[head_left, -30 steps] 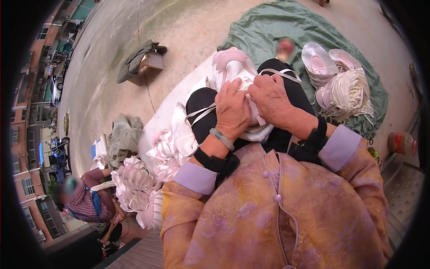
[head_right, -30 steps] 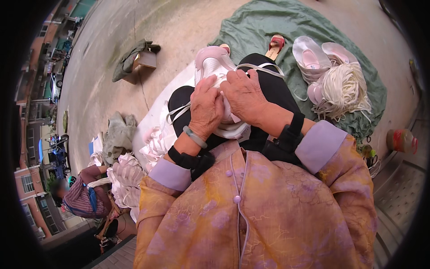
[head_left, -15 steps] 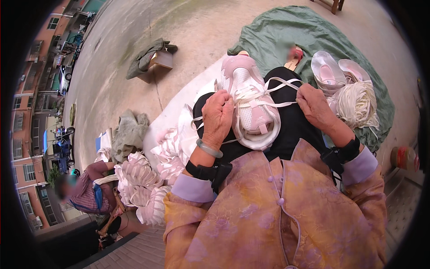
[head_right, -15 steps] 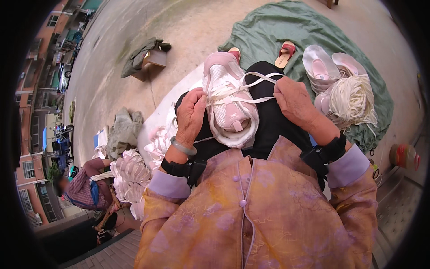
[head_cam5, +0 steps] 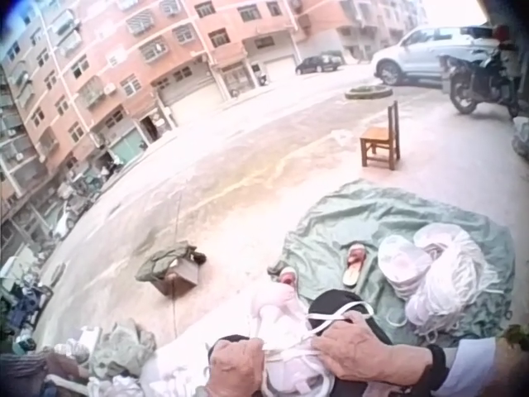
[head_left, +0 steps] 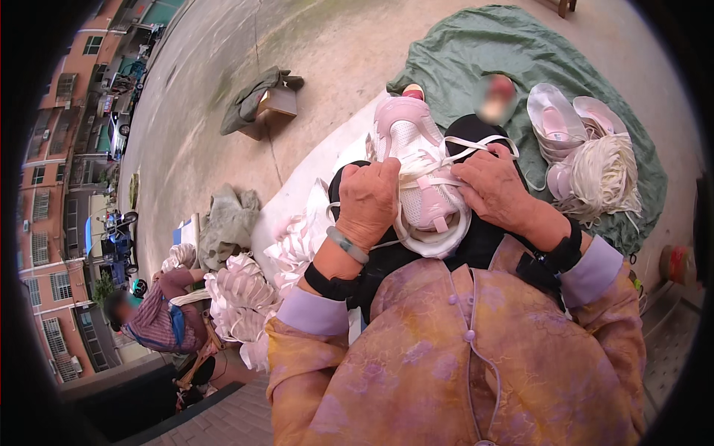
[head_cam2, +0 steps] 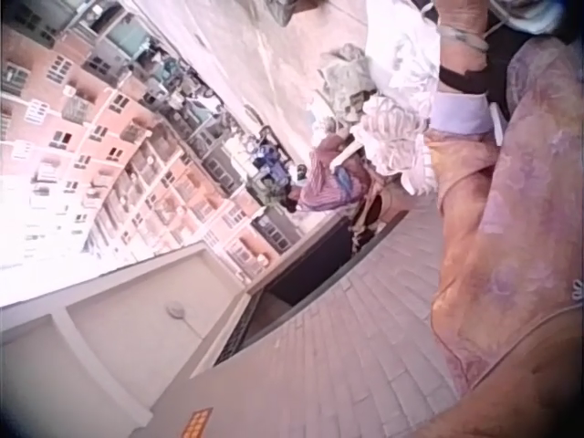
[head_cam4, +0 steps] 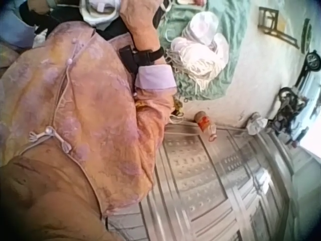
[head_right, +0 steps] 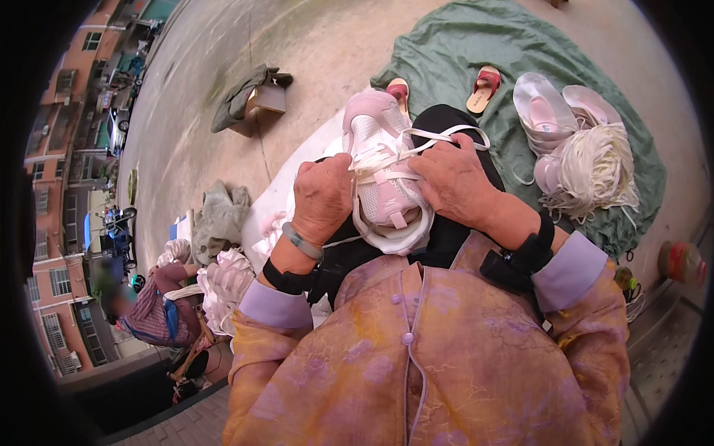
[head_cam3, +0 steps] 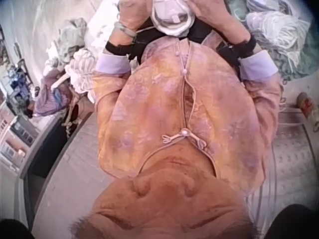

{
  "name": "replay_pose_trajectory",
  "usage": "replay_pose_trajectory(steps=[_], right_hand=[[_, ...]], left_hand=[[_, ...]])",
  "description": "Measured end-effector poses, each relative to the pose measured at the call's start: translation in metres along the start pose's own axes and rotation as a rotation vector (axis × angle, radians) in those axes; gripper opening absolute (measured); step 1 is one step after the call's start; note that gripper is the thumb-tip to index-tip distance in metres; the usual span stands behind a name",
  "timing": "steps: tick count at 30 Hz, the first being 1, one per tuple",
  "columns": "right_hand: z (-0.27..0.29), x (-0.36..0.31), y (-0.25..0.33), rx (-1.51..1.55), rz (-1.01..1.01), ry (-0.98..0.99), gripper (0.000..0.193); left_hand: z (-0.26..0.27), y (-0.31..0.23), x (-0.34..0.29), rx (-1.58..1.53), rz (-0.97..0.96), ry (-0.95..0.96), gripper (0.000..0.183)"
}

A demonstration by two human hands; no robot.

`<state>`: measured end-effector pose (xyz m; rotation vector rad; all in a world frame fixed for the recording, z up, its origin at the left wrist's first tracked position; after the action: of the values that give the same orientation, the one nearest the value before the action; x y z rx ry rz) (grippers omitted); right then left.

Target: The recorder is lacing a pink shoe while sitting on the floor with other shoe components nearby.

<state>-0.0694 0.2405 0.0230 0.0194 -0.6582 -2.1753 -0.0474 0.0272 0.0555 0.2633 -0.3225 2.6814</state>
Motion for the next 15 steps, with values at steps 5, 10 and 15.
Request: replay_pose_trajectory(steps=[5,10,15], right_hand=[[0.007,0.001,0.002,-0.090,0.018,-0.040,0.012],[0.022,-0.002,0.005,-0.252,0.048,-0.088,0.011],[0.060,-0.040,-0.026,-0.452,-0.045,-0.331,0.017]], left_hand=[[0.004,0.022,-0.016,0.172,0.021,0.108,0.008],[0.009,0.044,-0.032,-0.137,0.365,-0.317,0.013],[0.007,0.057,-0.042,-0.783,0.655,-0.611,0.016]])
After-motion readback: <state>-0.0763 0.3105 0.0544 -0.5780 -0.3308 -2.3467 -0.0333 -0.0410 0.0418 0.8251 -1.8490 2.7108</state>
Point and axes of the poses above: each hand's wrist, its own x-axis towards the middle knuckle, its own z-axis out of the back of the hand, y = z × x, the point moved 2 cm from there along x, towards the middle knuckle, and after that the axes turned 12 degrees about y, right-handed, at the moved point
